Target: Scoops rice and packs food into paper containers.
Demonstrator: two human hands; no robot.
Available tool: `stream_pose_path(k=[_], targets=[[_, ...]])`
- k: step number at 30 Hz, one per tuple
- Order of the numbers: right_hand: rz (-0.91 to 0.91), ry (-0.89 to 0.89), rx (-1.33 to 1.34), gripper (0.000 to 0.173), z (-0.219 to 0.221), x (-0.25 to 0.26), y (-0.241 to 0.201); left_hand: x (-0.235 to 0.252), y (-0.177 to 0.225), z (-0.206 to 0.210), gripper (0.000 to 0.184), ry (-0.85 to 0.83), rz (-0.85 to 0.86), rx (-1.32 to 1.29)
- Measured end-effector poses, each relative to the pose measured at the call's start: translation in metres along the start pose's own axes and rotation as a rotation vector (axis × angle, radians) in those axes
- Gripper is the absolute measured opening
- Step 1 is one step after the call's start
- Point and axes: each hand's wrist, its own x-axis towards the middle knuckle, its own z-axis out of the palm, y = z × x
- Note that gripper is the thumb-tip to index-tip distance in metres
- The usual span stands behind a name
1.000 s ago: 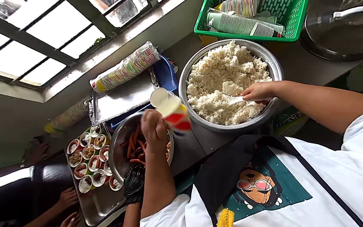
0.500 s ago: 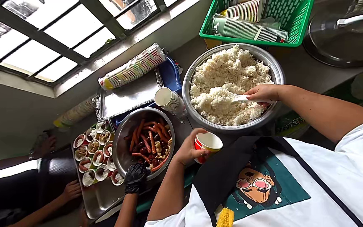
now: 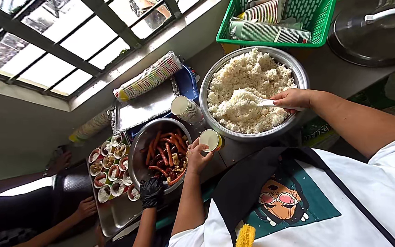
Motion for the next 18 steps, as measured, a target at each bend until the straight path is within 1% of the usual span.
stream_pose_path(k=[2, 3, 6, 8, 9, 11, 13, 14, 16, 17, 18], targets=[[-0.014, 0.013, 0.021, 0.039, -0.001, -0.002, 0.001, -0.001, 0.005, -0.005, 0.03, -0.016, -0.014, 0.054], [-0.02, 0.016, 0.038, 0.04, -0.001, -0.005, 0.0, 0.0, 0.006, -0.007, 0.03, 0.017, -0.001, 0.066], [-0.055, 0.045, 0.102, 0.039, -0.004, -0.011, 0.001, 0.006, 0.013, -0.016, 0.038, 0.205, 0.091, 0.067], [-0.093, 0.067, 0.143, 0.039, -0.006, -0.014, 0.0, 0.018, 0.032, -0.029, 0.037, 0.25, 0.128, 0.039], [-0.123, 0.074, 0.164, 0.039, -0.007, -0.016, 0.0, 0.025, 0.046, -0.037, 0.035, 0.225, 0.131, 0.03], [-0.191, 0.08, 0.223, 0.039, -0.007, -0.017, 0.001, 0.047, 0.078, -0.048, 0.035, 0.074, 0.073, 0.035], [-0.28, 0.107, 0.304, 0.039, -0.002, -0.009, 0.009, 0.075, 0.101, -0.045, 0.042, -0.058, 0.027, 0.048], [-0.313, 0.124, 0.321, 0.04, 0.004, -0.011, 0.008, 0.089, 0.11, -0.039, 0.046, -0.089, 0.021, 0.034], [-0.366, 0.18, 0.322, 0.041, 0.019, -0.015, 0.006, 0.111, 0.125, -0.024, 0.052, -0.092, -0.028, -0.084], [-0.394, 0.227, 0.316, 0.042, 0.027, -0.014, 0.009, 0.119, 0.129, -0.014, 0.06, -0.062, -0.06, -0.189], [-0.419, 0.268, 0.303, 0.043, 0.034, -0.012, 0.012, 0.126, 0.13, -0.002, 0.071, -0.019, -0.078, -0.324]])
